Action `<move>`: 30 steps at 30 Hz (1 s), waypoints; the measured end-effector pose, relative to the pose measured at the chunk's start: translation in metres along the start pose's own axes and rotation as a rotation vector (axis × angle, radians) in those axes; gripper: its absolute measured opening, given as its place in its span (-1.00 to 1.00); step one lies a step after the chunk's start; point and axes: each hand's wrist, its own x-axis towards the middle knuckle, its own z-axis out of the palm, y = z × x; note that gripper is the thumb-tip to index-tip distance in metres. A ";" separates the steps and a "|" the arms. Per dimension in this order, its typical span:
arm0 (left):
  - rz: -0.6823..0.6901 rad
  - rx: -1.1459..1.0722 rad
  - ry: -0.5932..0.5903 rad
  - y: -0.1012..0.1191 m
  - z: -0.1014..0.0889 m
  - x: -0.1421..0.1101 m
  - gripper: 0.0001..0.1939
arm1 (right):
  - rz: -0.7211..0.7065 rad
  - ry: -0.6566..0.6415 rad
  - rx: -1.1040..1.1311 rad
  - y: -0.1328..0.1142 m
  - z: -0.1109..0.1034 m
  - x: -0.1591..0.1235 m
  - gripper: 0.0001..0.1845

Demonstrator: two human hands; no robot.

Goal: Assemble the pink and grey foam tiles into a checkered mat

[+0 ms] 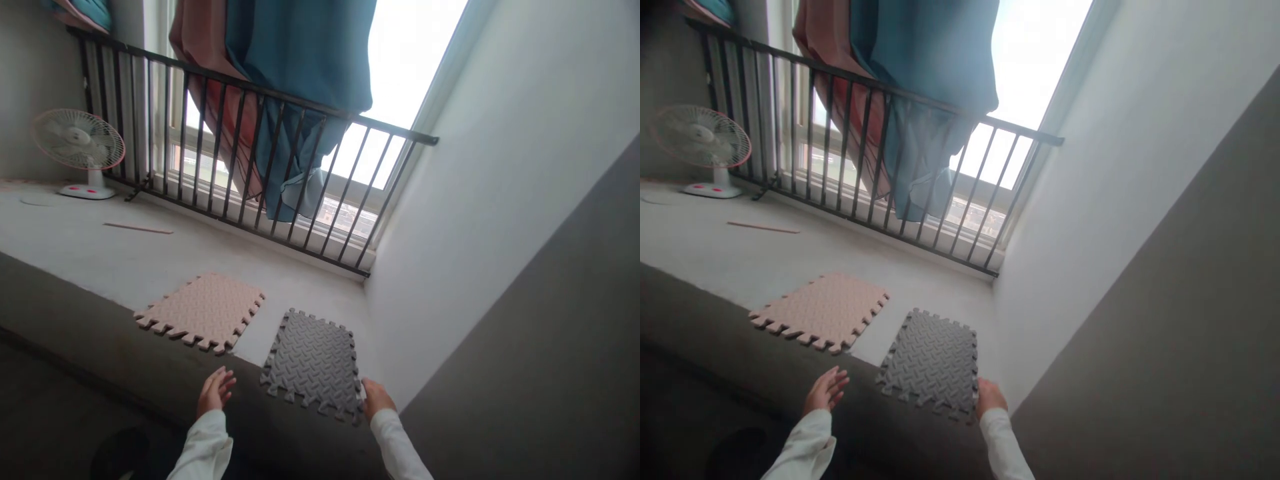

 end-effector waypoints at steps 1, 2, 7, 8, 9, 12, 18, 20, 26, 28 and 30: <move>0.087 0.071 -0.012 -0.003 0.003 -0.003 -0.69 | 0.028 -0.003 -0.026 0.009 0.003 -0.009 -0.56; 0.198 0.156 -0.028 -0.006 0.006 -0.007 -0.68 | 0.027 -0.023 -0.038 0.013 0.006 -0.018 -0.54; 0.747 0.509 -0.165 -0.024 0.020 -0.028 -0.70 | -0.129 -0.131 0.075 -0.018 0.011 -0.053 -0.39; 0.787 0.546 -0.185 -0.028 0.022 -0.032 -0.71 | -0.157 -0.143 0.090 -0.028 0.011 -0.056 -0.36; 0.804 0.579 -0.198 -0.031 0.024 -0.035 -0.71 | -0.170 -0.144 0.098 -0.037 0.011 -0.056 -0.34; 0.785 0.658 -0.227 -0.037 0.030 -0.039 -0.73 | -0.151 -0.137 0.102 -0.055 0.011 -0.050 -0.34; 0.724 0.666 -0.277 -0.046 0.042 -0.038 -0.79 | -0.102 -0.120 0.104 -0.058 0.020 -0.034 -0.38; 0.724 0.696 -0.269 -0.053 0.046 -0.036 -0.81 | -0.109 -0.122 0.106 -0.055 0.022 -0.032 -0.41; 0.805 0.793 -0.270 -0.074 0.056 -0.027 -0.77 | -0.115 -0.117 0.139 -0.050 0.021 -0.030 -0.50; 0.835 0.808 -0.210 -0.078 0.059 -0.026 -0.77 | -0.119 -0.119 0.154 -0.049 0.021 -0.030 -0.50; 0.843 0.806 -0.162 -0.082 0.060 -0.026 -0.78 | -0.119 -0.122 0.164 -0.049 0.022 -0.029 -0.50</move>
